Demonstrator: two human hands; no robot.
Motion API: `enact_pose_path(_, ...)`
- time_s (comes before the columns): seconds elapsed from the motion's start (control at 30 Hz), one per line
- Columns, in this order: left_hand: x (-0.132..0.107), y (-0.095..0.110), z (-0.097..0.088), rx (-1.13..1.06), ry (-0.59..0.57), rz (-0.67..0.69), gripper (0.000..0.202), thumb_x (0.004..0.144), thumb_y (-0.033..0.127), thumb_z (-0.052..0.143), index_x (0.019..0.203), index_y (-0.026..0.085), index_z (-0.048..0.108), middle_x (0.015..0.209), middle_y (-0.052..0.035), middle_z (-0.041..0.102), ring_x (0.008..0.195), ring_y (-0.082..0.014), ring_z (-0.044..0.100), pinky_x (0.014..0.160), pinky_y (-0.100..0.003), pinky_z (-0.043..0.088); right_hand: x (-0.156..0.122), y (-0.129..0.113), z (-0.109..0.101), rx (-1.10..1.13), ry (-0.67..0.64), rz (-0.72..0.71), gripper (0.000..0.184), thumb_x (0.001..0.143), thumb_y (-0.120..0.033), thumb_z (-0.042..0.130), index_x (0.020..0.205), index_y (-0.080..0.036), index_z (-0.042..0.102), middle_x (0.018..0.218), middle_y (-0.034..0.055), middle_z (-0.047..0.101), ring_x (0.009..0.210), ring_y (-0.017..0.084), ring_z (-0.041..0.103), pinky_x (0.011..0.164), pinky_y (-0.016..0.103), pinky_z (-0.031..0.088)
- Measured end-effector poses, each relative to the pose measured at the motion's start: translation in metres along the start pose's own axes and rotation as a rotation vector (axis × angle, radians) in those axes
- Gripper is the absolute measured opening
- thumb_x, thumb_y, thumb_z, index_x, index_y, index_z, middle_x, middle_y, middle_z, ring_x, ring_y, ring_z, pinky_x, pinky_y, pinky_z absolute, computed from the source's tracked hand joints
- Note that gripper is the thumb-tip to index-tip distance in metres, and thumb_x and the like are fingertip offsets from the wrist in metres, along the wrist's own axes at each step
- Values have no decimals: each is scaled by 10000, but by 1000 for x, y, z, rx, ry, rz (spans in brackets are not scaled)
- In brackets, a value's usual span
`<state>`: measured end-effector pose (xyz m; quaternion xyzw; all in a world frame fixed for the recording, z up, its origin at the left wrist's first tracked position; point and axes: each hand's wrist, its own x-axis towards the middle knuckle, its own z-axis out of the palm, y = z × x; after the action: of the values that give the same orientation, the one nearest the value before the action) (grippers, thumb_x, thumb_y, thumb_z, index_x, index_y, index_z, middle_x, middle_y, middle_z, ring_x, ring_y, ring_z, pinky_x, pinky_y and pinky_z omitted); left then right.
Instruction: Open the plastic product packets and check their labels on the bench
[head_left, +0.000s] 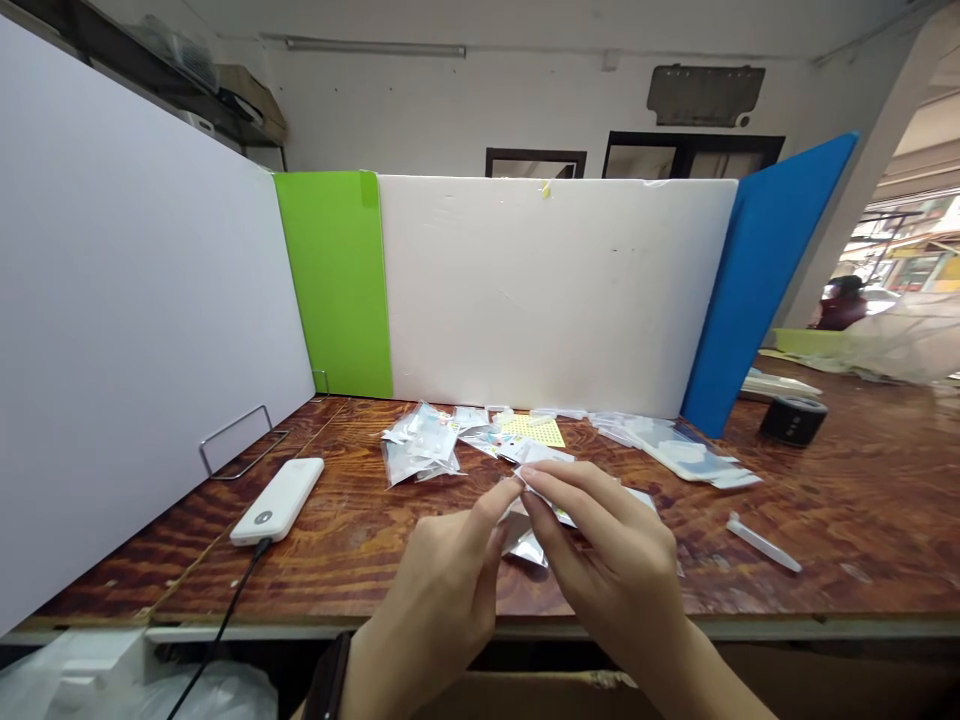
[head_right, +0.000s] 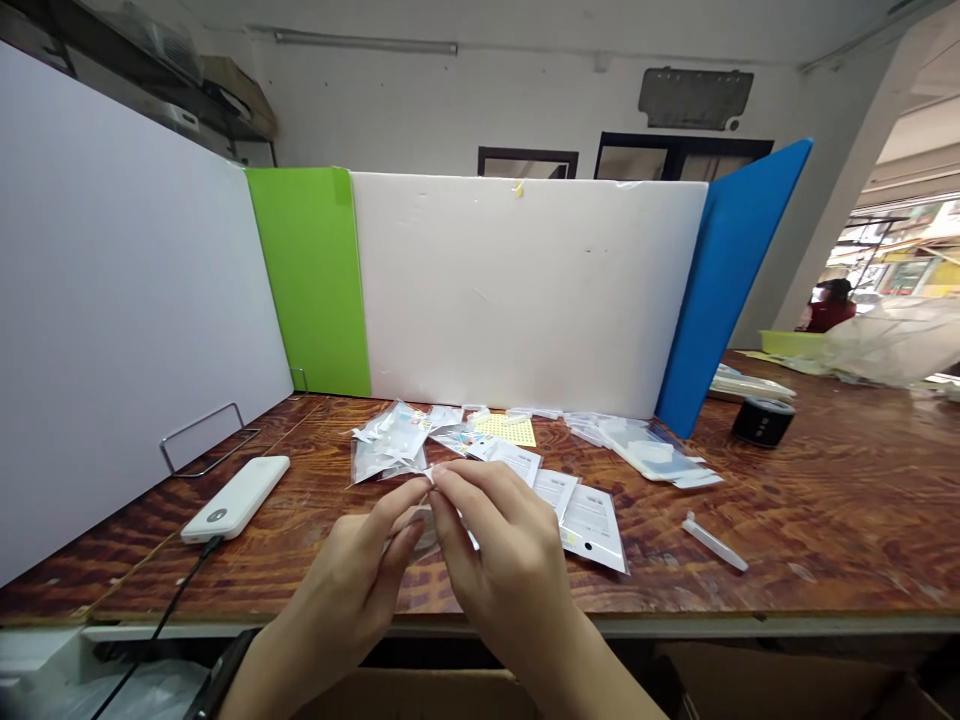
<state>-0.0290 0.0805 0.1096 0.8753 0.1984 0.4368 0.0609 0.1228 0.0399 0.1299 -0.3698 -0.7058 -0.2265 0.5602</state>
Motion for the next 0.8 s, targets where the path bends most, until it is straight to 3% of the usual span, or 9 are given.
enact_pose_path(0.27,1,-3,0,60,-92,38,437,899,85,347,1331,146,361,709,-38,678,567,-190,607,500,-260,362,0,3,2,-71,-24,-33,136,808,-24,557,817,-107,664,789,111,713,738,187,674,678,298,565)
enact_pose_path(0.4,2,-2,0,-138,-137,-153,404,906,143,379,1302,199,436,782,-48,703,623,-193,632,549,-263,397,0,8,4,203,24,339,153,826,-91,544,732,-148,651,666,43,686,592,147,656,561,253,555)
enact_pose_path(0.5,4,-7,0,-439,-49,-471,283,924,290,419,1174,212,526,864,-63,702,722,-204,653,628,-274,454,3,18,-6,524,315,704,146,858,-174,550,780,-178,673,728,20,710,692,147,695,669,276,584)
enact_pose_path(0.6,5,-19,3,-717,112,-707,254,890,387,490,1002,177,580,872,-80,699,781,-221,655,684,-295,480,3,20,-26,597,749,713,132,832,-141,588,735,-196,659,808,-4,689,803,134,697,804,278,562)
enact_pose_path(0.63,6,-23,5,-788,156,-748,248,876,393,517,962,172,587,849,-75,701,774,-217,655,687,-294,479,0,16,-33,575,716,672,147,831,-119,591,724,-203,647,821,-8,673,804,128,691,796,261,558)
enact_pose_path(0.67,6,-27,7,-849,192,-775,241,863,392,540,938,169,592,828,-68,702,765,-212,655,687,-291,477,-5,9,-38,559,538,624,167,850,-114,574,734,-219,634,847,-9,658,804,129,681,754,249,562)
enact_pose_path(0.7,6,-29,9,-905,220,-790,234,853,387,559,928,168,594,811,-60,704,755,-204,656,685,-285,474,-11,1,-42,557,175,556,186,889,-125,530,778,-236,630,885,7,654,818,135,668,715,245,559)
enact_pose_path(0.73,6,-31,10,-951,240,-802,229,843,384,577,924,170,595,796,-51,705,742,-196,657,677,-278,472,-18,-8,-43,590,-388,435,174,923,-160,492,887,-253,634,1000,35,646,887,150,652,732,261,555)
enact_pose_path(0.8,6,-31,13,-1021,262,-824,224,826,383,605,899,171,596,767,-39,704,719,-186,660,663,-267,473,-34,-27,-38,611,-766,345,123,926,-243,529,993,-241,633,1081,60,635,897,170,639,736,298,553)
